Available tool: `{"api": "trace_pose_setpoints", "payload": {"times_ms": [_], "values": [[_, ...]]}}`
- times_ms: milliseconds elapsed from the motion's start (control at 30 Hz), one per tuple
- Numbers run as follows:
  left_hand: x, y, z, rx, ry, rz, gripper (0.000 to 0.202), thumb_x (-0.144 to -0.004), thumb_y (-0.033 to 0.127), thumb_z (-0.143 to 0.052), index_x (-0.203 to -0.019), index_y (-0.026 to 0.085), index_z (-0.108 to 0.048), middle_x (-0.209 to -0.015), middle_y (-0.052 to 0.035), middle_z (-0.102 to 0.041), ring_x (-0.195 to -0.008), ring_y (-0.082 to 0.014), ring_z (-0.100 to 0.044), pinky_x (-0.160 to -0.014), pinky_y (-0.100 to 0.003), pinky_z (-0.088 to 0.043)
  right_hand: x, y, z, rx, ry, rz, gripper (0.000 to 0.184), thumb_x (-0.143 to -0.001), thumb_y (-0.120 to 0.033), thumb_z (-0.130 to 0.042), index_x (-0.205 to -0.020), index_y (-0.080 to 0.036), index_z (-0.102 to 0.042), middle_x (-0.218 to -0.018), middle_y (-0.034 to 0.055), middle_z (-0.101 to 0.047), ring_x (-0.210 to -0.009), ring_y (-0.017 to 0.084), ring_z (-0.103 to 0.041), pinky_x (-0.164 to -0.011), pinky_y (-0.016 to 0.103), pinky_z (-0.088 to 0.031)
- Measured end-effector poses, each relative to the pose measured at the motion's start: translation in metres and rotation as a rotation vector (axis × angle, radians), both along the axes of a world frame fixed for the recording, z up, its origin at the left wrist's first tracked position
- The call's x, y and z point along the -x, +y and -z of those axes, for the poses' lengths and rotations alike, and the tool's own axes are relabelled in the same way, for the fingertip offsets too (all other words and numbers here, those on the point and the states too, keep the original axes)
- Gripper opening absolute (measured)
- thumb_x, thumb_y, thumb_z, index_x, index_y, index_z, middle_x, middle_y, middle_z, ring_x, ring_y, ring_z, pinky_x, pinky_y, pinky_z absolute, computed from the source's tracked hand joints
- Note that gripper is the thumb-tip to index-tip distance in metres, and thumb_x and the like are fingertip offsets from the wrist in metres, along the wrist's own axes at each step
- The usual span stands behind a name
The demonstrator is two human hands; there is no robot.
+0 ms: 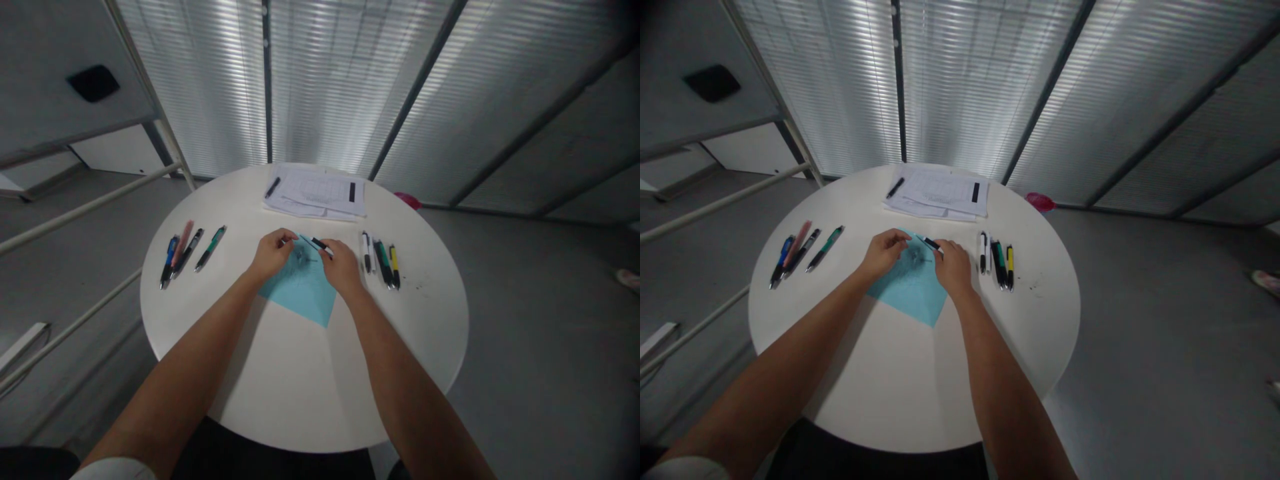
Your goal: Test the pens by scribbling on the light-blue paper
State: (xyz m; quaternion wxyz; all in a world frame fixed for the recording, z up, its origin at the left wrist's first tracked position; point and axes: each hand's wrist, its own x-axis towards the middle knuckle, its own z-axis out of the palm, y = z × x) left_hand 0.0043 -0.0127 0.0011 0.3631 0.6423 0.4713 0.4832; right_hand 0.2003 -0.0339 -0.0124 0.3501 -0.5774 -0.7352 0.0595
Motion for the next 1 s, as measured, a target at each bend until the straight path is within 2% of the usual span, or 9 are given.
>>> {"api": "trace_pose_setpoints", "payload": {"times_ms": [167, 300, 433, 667, 767, 900, 1000], "values": [[0.0, -0.009, -0.012, -0.162, 0.219, -0.056, 0.024, -0.082, 0.024, -0.051, -0.089, 0.018, -0.073, -0.074, -0.0037, -0.065, -0.066, -0.016, -0.054, -0.067, -0.029, -0.043, 0.003, 0.001, -0.004, -0.031, 0.23, 0.0, 0.023, -0.09, -0.03, -0.054, -0.106, -0.021, -0.067, -0.105, 0.0091, -0.07, -0.1, 0.026, -0.062, -0.091, 0.041, -0.047], [-0.004, -0.013, -0.018, -0.262, 0.36, -0.005, 0.027, -0.089, 0.03, -0.048, -0.081, 0.02, -0.072, -0.078, -0.0053, -0.068, -0.075, -0.0187, -0.057, -0.077, -0.031, -0.042, 0.006, -0.001, -0.009, -0.032, 0.366, -0.055, 0.02, -0.089, -0.033, -0.057, -0.101, -0.021, -0.068, -0.101, 0.0069, -0.071, -0.097, 0.023, -0.063, -0.089, 0.038, -0.048], [-0.01, -0.013, -0.019, -0.263, 0.406, 0.038, 0.035, -0.092, 0.036, -0.046, -0.069, 0.02, -0.068, -0.067, -0.0045, -0.064, -0.069, -0.0178, -0.054, -0.074, -0.031, -0.04, 0.009, -0.004, -0.013, -0.056, 0.365, -0.14, 0.016, -0.089, -0.034, -0.058, -0.095, -0.022, -0.068, -0.096, 0.0057, -0.069, -0.094, 0.022, -0.063, -0.087, 0.036, -0.048], [-0.017, -0.011, -0.016, -0.094, 0.145, 0.099, 0.03, -0.089, 0.037, -0.053, -0.07, 0.017, -0.066, -0.065, -0.0013, -0.062, -0.063, -0.0143, -0.054, -0.065, -0.027, -0.04, 0.011, -0.006, -0.016, -0.053, 0.329, -0.212, 0.016, -0.091, -0.034, -0.056, -0.094, -0.023, -0.067, -0.094, 0.0048, -0.066, -0.091, 0.02, -0.061, -0.085, 0.035, -0.049], [-0.018, -0.011, -0.016, -0.038, 0.003, 0.064, 0.028, -0.087, 0.037, -0.055, -0.071, 0.017, -0.064, -0.067, -0.0019, -0.064, -0.064, -0.0138, -0.055, -0.065, -0.026, -0.043, 0.01, -0.007, -0.015, -0.06, 0.308, -0.199, 0.017, -0.091, -0.033, -0.055, -0.096, -0.022, -0.067, -0.095, 0.0056, -0.064, -0.091, 0.019, -0.06, -0.083, 0.033, -0.049], [-0.019, -0.008, -0.017, 0.059, -0.261, 0.043, 0.025, -0.088, 0.041, -0.056, -0.081, 0.017, -0.06, -0.078, -0.0048, -0.07, -0.062, -0.0121, -0.059, -0.065, -0.026, -0.048, 0.01, -0.008, -0.015, -0.036, 0.292, -0.152, 0.026, -0.091, -0.042, -0.055, -0.102, -0.023, -0.068, -0.098, 0.007, -0.063, -0.092, 0.02, -0.06, -0.08, 0.032, -0.051], [-0.019, -0.006, -0.018, 0.184, -0.432, 0.053, 0.029, -0.086, 0.045, -0.058, -0.088, 0.017, -0.056, -0.08, -0.006, -0.072, -0.057, -0.0116, -0.061, -0.064, -0.029, -0.052, 0.01, -0.008, -0.013, -0.006, 0.268, -0.175, 0.034, -0.093, -0.049, -0.052, -0.11, -0.025, -0.069, -0.1, 0.0069, -0.064, -0.093, 0.02, -0.06, -0.082, 0.033, -0.05]]}}
